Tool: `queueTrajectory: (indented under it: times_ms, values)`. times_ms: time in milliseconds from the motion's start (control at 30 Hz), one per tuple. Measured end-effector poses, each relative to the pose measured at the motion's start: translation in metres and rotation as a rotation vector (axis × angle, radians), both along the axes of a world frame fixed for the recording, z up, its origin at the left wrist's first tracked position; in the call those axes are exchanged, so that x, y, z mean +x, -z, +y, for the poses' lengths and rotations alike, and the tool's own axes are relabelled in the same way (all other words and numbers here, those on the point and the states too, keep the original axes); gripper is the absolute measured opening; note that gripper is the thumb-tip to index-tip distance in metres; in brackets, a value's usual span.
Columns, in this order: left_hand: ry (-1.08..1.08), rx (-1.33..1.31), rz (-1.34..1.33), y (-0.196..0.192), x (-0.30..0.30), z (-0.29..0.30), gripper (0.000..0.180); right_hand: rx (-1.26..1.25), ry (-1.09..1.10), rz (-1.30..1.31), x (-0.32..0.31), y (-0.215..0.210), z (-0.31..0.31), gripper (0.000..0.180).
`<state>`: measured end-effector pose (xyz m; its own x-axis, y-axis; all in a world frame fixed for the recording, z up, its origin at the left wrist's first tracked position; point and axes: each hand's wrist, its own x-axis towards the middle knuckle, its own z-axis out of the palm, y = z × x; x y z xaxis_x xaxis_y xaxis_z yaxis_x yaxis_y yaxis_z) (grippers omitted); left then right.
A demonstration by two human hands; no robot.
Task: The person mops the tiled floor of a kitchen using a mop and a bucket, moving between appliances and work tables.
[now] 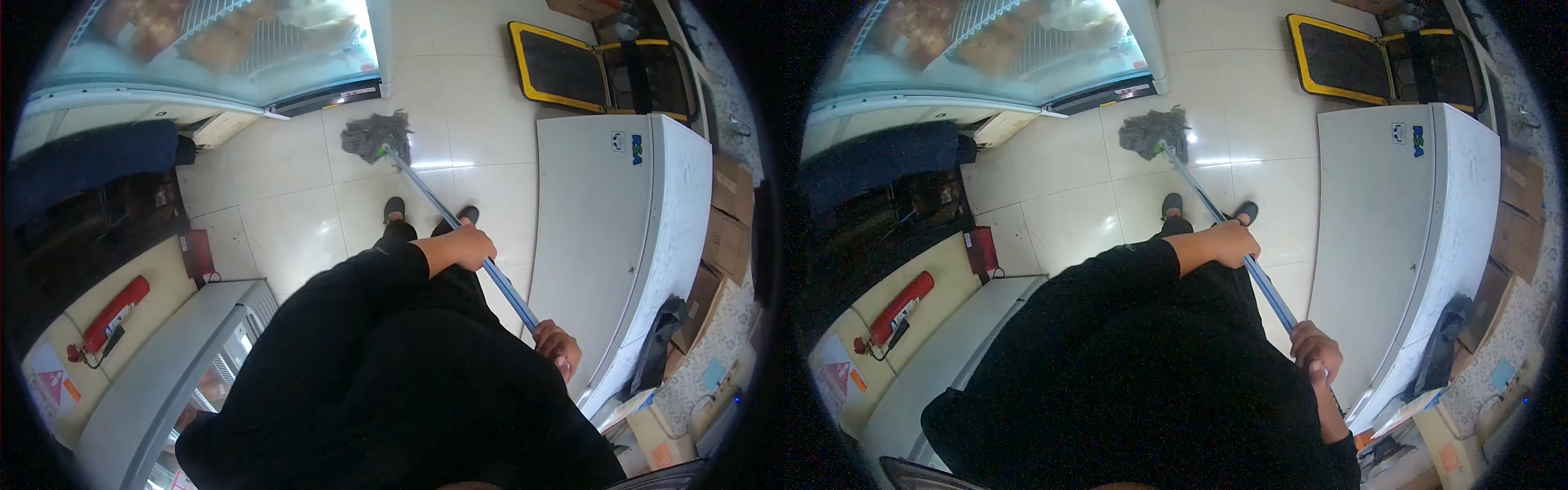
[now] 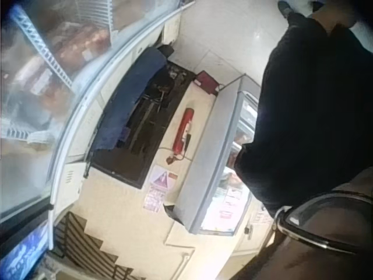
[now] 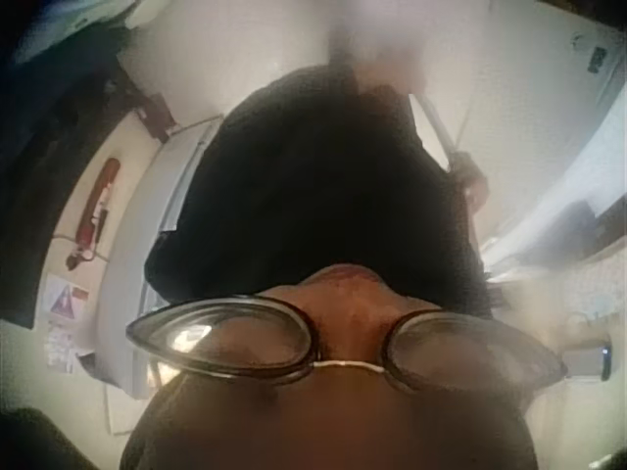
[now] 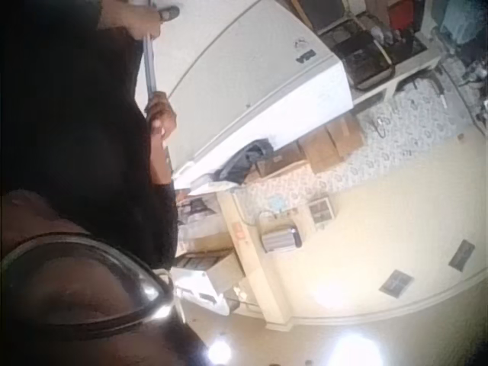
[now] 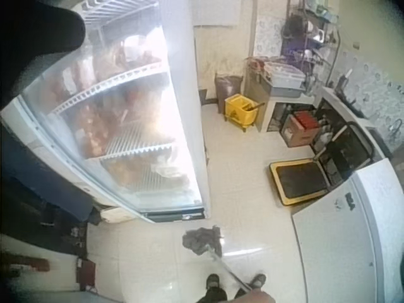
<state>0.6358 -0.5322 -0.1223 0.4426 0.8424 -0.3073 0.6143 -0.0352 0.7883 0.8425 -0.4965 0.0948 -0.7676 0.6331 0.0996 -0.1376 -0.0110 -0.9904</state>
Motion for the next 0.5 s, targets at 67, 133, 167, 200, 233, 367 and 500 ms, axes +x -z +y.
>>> queueTrajectory:
  times_ms: [67, 133, 167, 200, 233, 367, 500]
  values:
    - [-0.144, -0.013, -0.088, 0.009, -0.004, 0.002, 0.023, -0.064, 0.199, 0.009, -0.006, 0.012, -0.007, 0.042]
    - [-0.300, 0.023, -0.002, 0.019, -0.029, 0.000, 0.022, -0.122, 0.231, -0.028, -0.018, 0.042, 0.002, 0.046]
    - [-0.330, 0.031, 0.049, 0.025, -0.044, -0.003, 0.021, -0.046, 0.238, -0.142, -0.025, 0.058, 0.002, 0.049]
    - [-0.362, 0.035, 0.113, 0.034, -0.065, -0.008, 0.020, -0.057, 0.147, -0.132, -0.044, 0.071, 0.004, 0.050]
    - [-0.369, 0.040, 0.159, 0.049, -0.086, -0.014, 0.018, -0.007, 0.067, -0.134, -0.059, 0.087, 0.004, 0.050]
    - [-0.388, 0.046, 0.222, 0.057, -0.122, -0.035, 0.015, -0.076, 0.004, -0.037, -0.113, 0.085, -0.001, 0.046]
    - [-0.364, -0.005, 0.044, 0.018, -0.057, -0.033, 0.020, -0.099, -0.062, -0.121, -0.061, 0.032, 0.018, 0.048]
